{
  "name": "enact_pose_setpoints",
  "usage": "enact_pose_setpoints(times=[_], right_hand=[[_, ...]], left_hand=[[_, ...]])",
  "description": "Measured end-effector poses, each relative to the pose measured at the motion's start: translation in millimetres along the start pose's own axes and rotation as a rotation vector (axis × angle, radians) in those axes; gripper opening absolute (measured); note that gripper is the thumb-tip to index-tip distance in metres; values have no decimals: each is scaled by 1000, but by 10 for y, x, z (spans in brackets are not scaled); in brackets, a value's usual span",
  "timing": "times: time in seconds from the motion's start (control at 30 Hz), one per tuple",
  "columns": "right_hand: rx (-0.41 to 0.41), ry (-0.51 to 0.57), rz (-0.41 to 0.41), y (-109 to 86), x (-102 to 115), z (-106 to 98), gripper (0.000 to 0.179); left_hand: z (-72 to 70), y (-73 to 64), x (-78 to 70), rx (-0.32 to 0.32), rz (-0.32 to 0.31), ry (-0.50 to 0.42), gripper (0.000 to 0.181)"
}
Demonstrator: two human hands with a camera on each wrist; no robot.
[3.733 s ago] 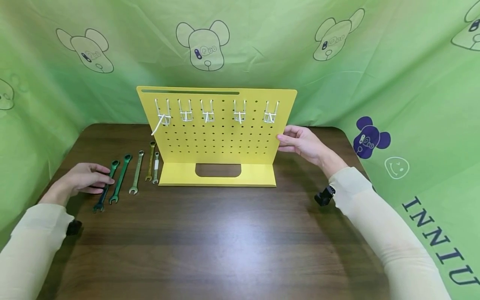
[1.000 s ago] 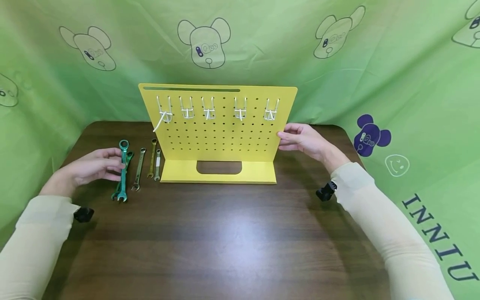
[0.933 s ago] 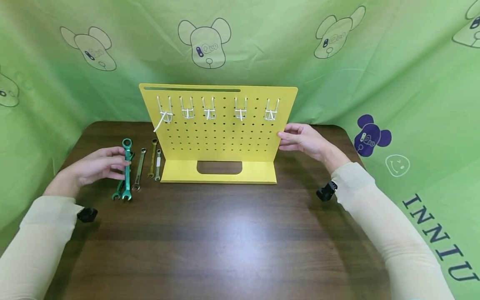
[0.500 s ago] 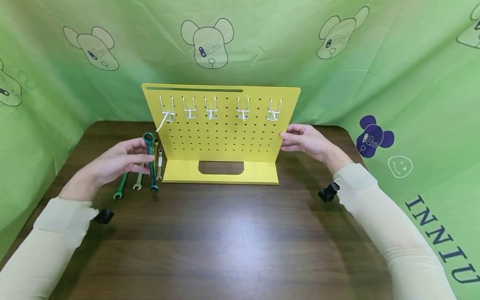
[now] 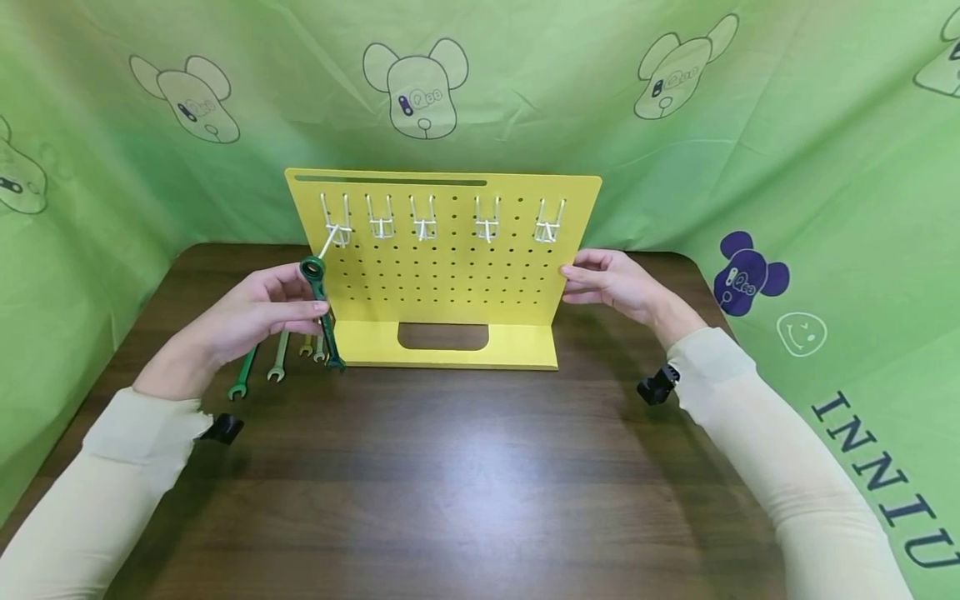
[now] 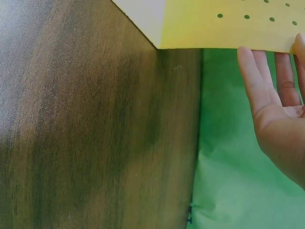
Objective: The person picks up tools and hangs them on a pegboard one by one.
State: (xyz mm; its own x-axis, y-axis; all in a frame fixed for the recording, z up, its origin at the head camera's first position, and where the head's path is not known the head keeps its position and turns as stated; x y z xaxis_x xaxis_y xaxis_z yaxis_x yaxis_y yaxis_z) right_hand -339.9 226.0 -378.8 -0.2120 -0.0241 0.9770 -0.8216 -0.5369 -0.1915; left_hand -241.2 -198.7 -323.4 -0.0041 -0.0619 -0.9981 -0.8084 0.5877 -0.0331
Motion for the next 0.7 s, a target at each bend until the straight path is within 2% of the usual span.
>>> enact_pose_setpoints(times=[0.27, 0.57, 0.7], right_hand=[[-1, -1, -7, -13, 6, 2, 18], [-52, -53, -8, 21, -18, 19, 17], [-98, -71, -21, -4, -13, -27, 14]], left_hand=[[-11, 38, 5, -11, -17, 9, 17], [-64, 30, 33, -34, -25, -22, 18], [-68, 91, 95, -49, -42, -31, 18]])
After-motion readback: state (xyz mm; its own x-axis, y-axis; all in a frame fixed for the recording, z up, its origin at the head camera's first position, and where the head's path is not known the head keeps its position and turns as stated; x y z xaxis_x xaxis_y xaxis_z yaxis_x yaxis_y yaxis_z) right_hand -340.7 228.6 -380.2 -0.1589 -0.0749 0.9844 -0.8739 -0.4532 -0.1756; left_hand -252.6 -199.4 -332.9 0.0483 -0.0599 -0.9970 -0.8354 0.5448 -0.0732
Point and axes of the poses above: each hand's wrist, its own y-axis towards the middle knuckle, its own z-axis out of the palm, x = y × z, the point moved 8 cm from there along y, towards the middle knuckle, and after that the axes turned 6 degrees about x, right-handed, at the moved point
